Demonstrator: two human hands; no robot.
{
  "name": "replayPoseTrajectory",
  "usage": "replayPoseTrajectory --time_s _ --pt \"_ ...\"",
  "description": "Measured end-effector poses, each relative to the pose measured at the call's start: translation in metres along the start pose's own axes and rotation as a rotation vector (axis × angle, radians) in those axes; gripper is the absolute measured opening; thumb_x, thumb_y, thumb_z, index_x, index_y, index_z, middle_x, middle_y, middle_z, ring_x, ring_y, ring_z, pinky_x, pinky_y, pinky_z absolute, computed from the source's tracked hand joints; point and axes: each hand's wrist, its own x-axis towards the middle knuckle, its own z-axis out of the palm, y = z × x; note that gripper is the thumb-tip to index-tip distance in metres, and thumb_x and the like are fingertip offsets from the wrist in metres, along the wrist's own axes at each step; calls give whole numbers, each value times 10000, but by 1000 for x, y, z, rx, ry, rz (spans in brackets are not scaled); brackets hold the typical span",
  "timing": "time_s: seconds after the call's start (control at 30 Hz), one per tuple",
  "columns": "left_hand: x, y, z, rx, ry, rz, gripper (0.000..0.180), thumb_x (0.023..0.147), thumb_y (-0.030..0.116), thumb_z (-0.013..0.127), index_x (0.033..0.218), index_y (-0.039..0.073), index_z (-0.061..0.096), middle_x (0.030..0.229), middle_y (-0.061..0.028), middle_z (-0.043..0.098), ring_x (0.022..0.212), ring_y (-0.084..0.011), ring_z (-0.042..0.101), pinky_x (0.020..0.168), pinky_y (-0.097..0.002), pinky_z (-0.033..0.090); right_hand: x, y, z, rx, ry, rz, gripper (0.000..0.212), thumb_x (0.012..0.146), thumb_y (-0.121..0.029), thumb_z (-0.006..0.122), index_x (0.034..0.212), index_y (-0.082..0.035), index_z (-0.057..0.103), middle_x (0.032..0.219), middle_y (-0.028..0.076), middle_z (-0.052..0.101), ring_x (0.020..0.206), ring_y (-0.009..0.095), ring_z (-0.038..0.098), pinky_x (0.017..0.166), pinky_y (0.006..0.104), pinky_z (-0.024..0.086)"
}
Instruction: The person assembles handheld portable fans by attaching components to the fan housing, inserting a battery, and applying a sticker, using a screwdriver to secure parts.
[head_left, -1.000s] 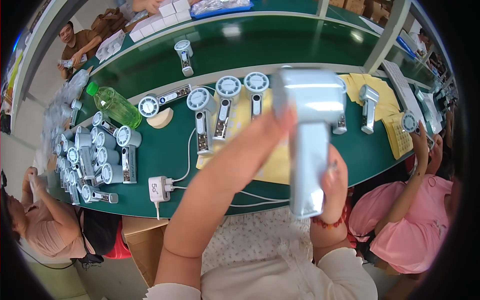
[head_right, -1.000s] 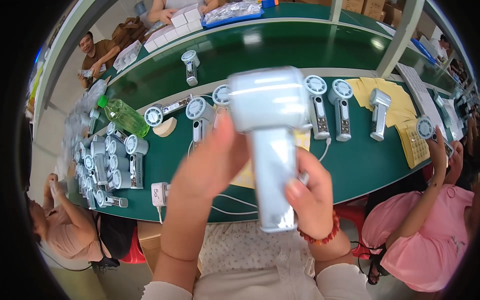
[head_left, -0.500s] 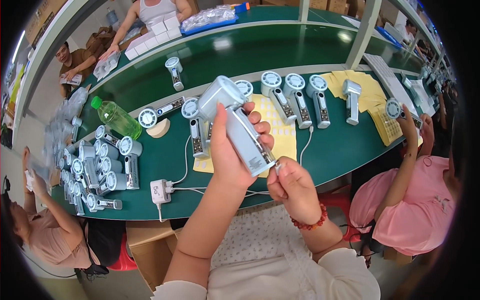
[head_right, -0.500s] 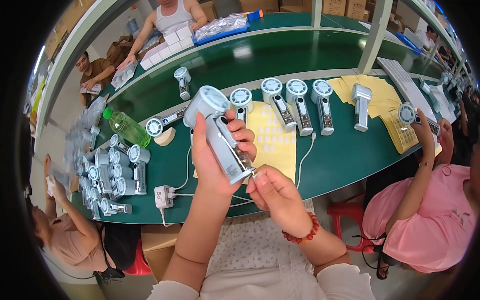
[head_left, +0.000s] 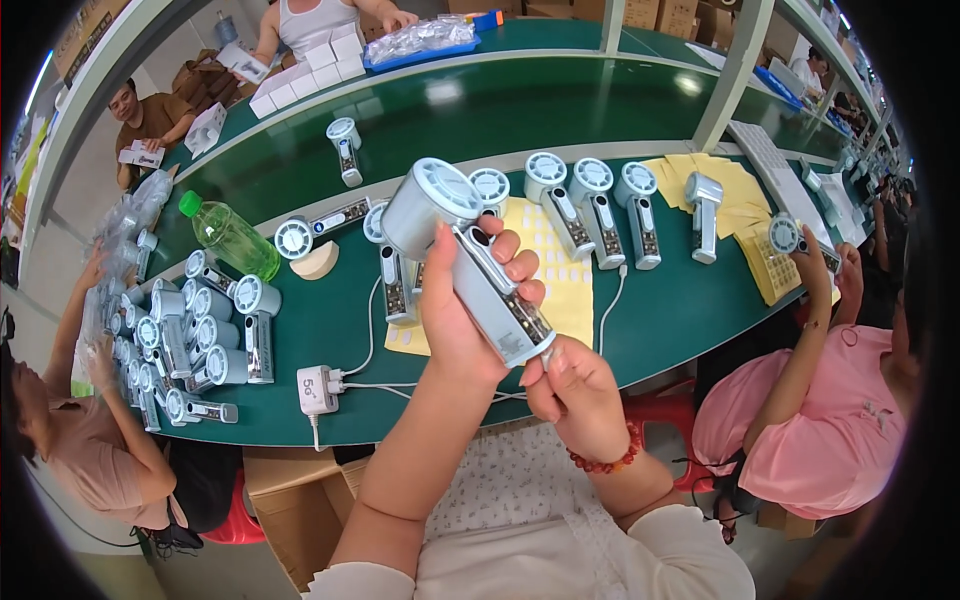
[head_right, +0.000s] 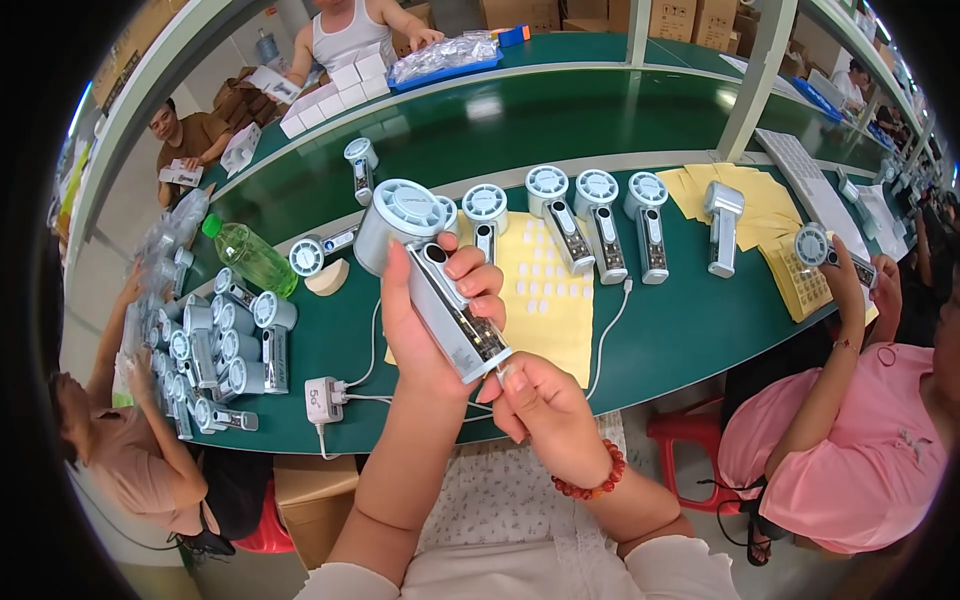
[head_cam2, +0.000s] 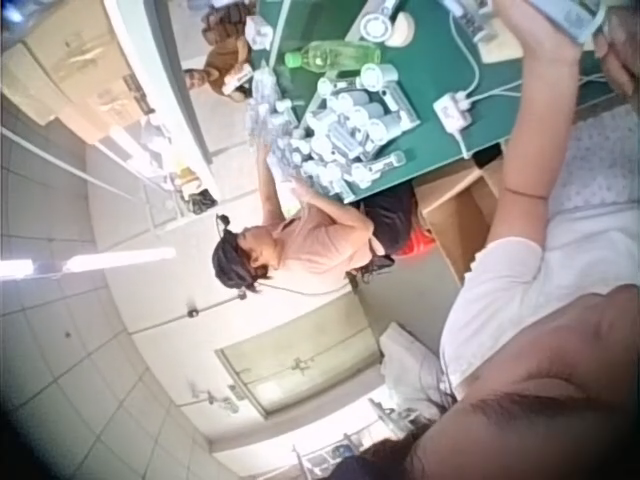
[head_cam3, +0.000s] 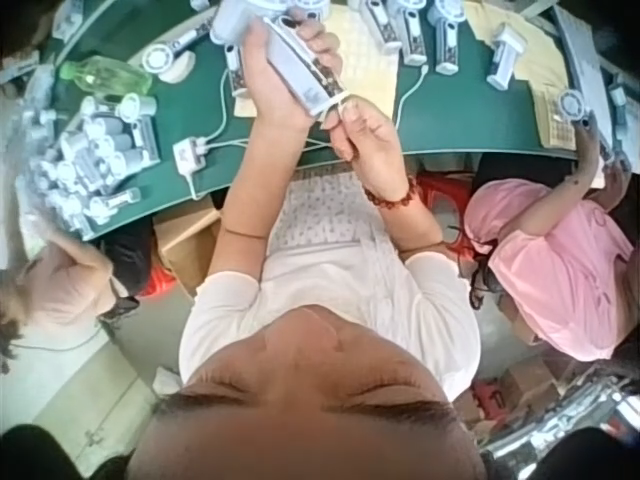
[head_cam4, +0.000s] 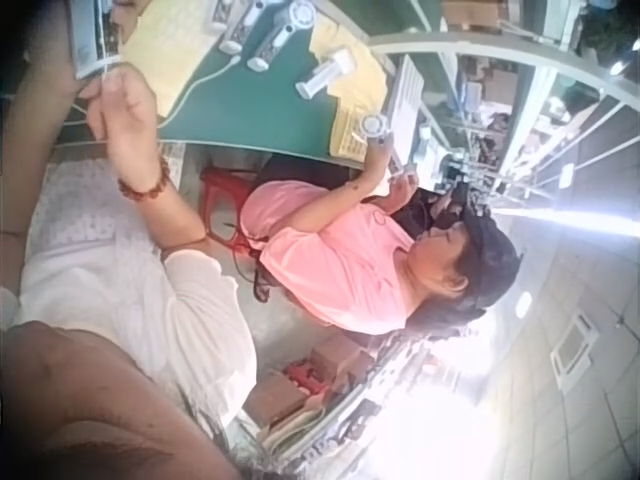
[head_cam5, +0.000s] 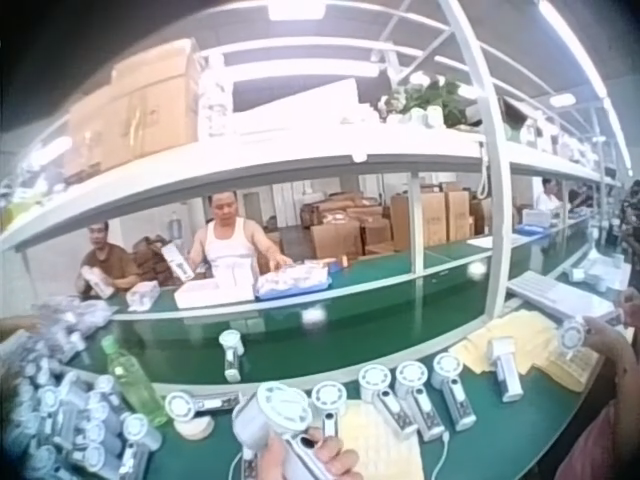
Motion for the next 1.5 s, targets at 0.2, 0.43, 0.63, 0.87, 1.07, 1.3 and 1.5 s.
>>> replayPoseTrajectory --time_s 0.2,0.43,0.63,0.87,1.07,1.3,1.5 --pt "5 11 -15 38 -176 -108 380 856 445 500 935 74 482 768 -7 405 678 -114 406 561 -248 422 0 1 9 107 8 124 352 958 -327 360 855 -24 507 539 -17 388 478 53 310 461 187 250" --pt "3 33 -17 308 -454 -142 393 822 393 577 972 48 464 774 -24 406 678 -118 424 567 -251 439 7 9 14 154 -74 179 332 958 -306 371 875 -21 519 561 -25 387 485 48 311 461 185 254" --pt "2 41 -23 358 -429 -178 395 811 388 593 971 45 482 758 -21 408 662 -111 425 553 -233 427 16 22 9 148 -146 180 330 958 -300 372 888 -12 517 563 -27 384 491 48 321 463 189 264" --pt "0 33 -5 829 190 68 595 901 426 441 1289 -9 324 1009 -101 515 863 -165 524 775 -313 441 30 15 4 -22 -4 66 291 956 -244 388 883 1 526 557 -42 372 487 37 294 449 186 247" --pt "9 24 11 1040 392 75 382 789 46 578 1123 -54 422 1028 -107 510 892 -161 523 758 -300 457 42 5 13 -372 158 -4 166 914 -142 483 865 1 554 592 -39 437 550 28 348 479 192 306" --pt "67 25 30 928 158 126 408 768 23 546 1140 -72 407 1175 -193 492 1070 -257 520 861 -341 454 70 -9 -5 -372 299 -194 157 907 -138 495 869 2 555 581 -9 452 538 35 380 475 201 323" --pt "145 54 21 967 215 365 166 822 105 548 905 -37 564 792 -100 599 705 -153 560 650 -246 451 67 -5 -10 -901 311 -522 82 812 -65 572 881 -23 565 577 117 516 475 265 508 457 325 415"
